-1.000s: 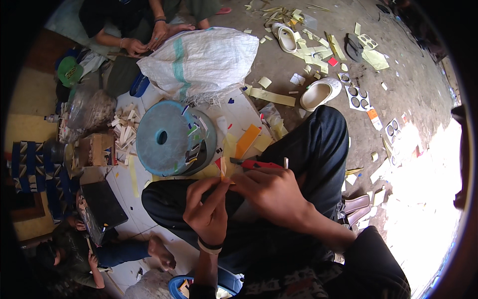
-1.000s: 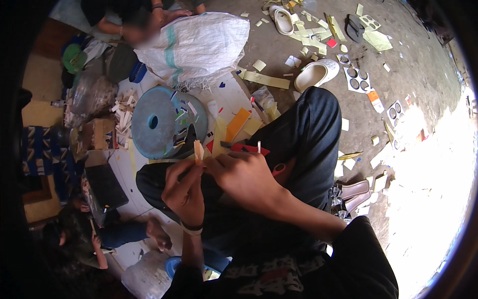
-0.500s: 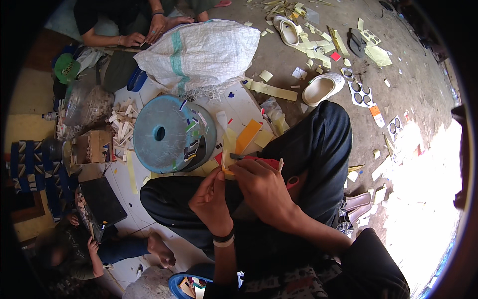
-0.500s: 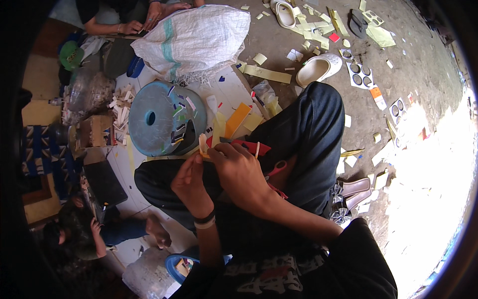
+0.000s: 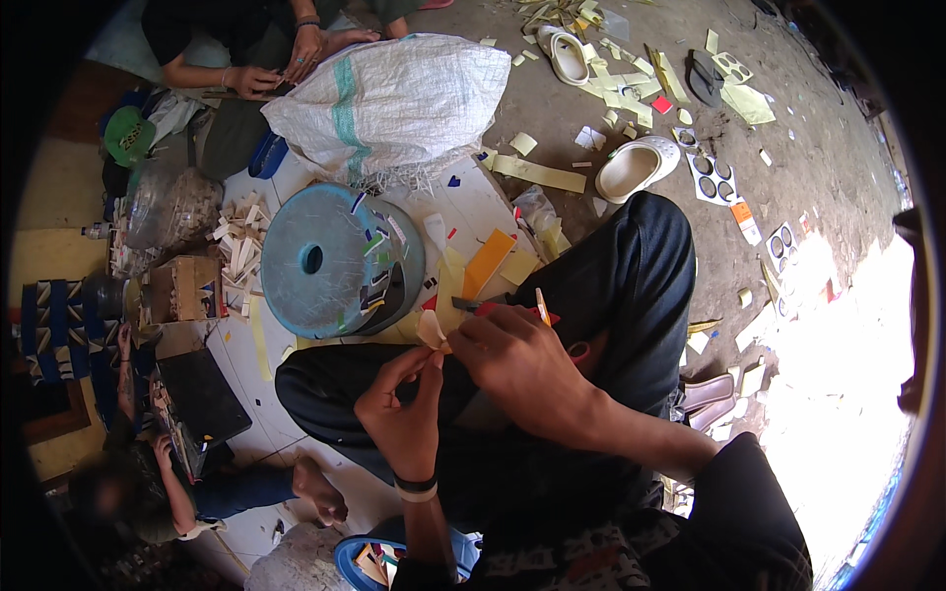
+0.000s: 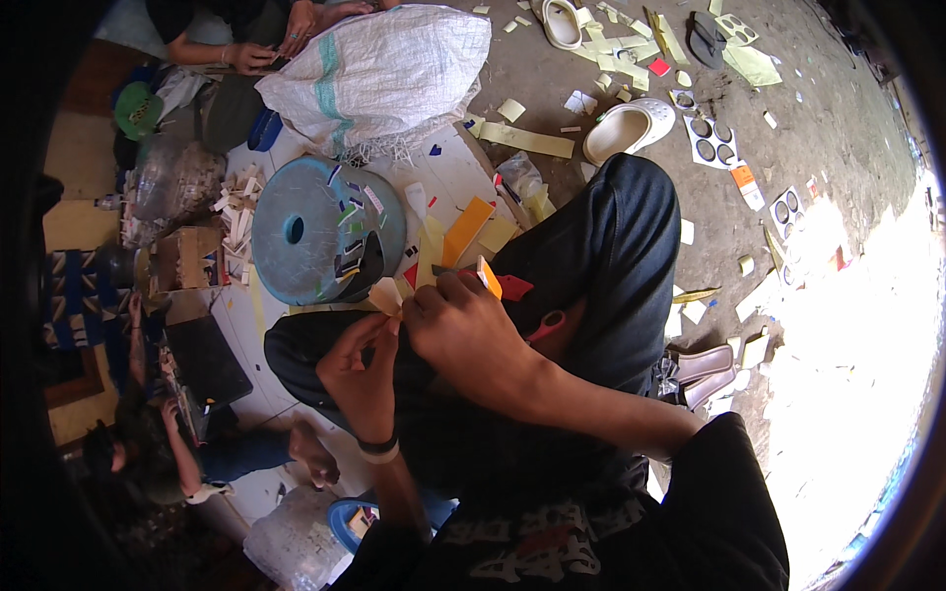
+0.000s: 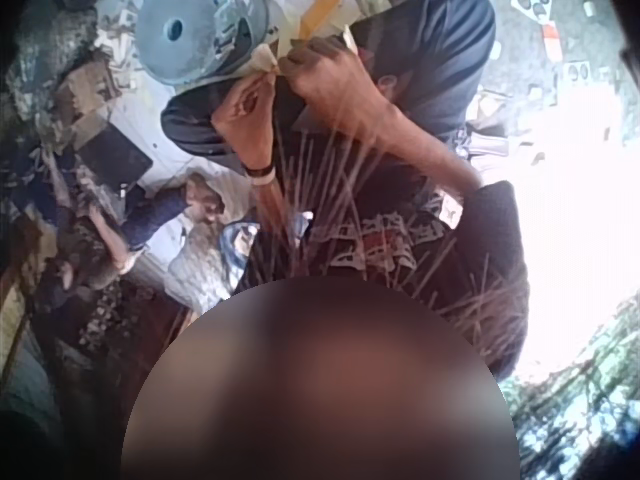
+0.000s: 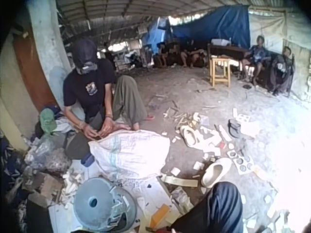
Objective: The person sits on the floor and assembles a small paper craft by folding yellow and white paper pieces. They use a red utility knife to trim edges and a pair of pink scissors to cut the paper. The person repeatedly folds and adjusts the paper to form a small structure.
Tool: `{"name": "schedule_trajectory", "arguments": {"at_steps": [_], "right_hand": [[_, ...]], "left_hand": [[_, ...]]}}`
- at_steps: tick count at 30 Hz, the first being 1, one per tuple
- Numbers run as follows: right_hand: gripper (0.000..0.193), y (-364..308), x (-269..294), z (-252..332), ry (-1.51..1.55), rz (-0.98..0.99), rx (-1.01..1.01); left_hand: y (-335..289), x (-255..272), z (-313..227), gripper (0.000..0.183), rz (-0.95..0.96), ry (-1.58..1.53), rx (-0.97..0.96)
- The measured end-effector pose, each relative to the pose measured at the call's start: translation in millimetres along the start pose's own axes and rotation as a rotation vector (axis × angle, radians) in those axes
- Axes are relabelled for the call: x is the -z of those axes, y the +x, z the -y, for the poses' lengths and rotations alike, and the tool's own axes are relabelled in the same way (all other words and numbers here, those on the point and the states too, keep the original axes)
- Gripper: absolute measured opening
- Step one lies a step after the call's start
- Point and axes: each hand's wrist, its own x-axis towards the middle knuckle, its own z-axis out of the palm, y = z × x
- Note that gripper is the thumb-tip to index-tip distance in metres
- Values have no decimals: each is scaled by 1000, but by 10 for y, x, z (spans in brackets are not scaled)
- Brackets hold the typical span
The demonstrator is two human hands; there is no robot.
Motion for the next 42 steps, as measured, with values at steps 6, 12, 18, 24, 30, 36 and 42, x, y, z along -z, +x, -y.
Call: {"name": "schedule_trajectory", "arguments": {"at_steps": [6, 12, 18, 24, 30, 36, 42], "right_hand": [[13, 13, -1, -1, -21, 16, 59], [12, 9, 1, 5, -13, 58, 88], [10, 38, -16, -33, -76, 30, 188], [23, 28, -35, -81, -107, 189, 207], [25, 31, -74, -70, -117, 139, 233], [13, 74, -69, -81, -168, 50, 306], [20, 59, 92, -94, 166, -189, 408]], "left_hand": [[-23, 62, -110, 18, 7, 248, -170], [57, 169, -139, 14, 118, 308, -139], [42, 195, -93, 11, 177, 215, 11], [-41, 155, -26, 34, 166, -95, 151], [-126, 136, -40, 37, 140, -144, 190], [-127, 171, -29, 30, 214, -161, 124], [-116, 248, -176, 33, 145, -195, 11]]}}
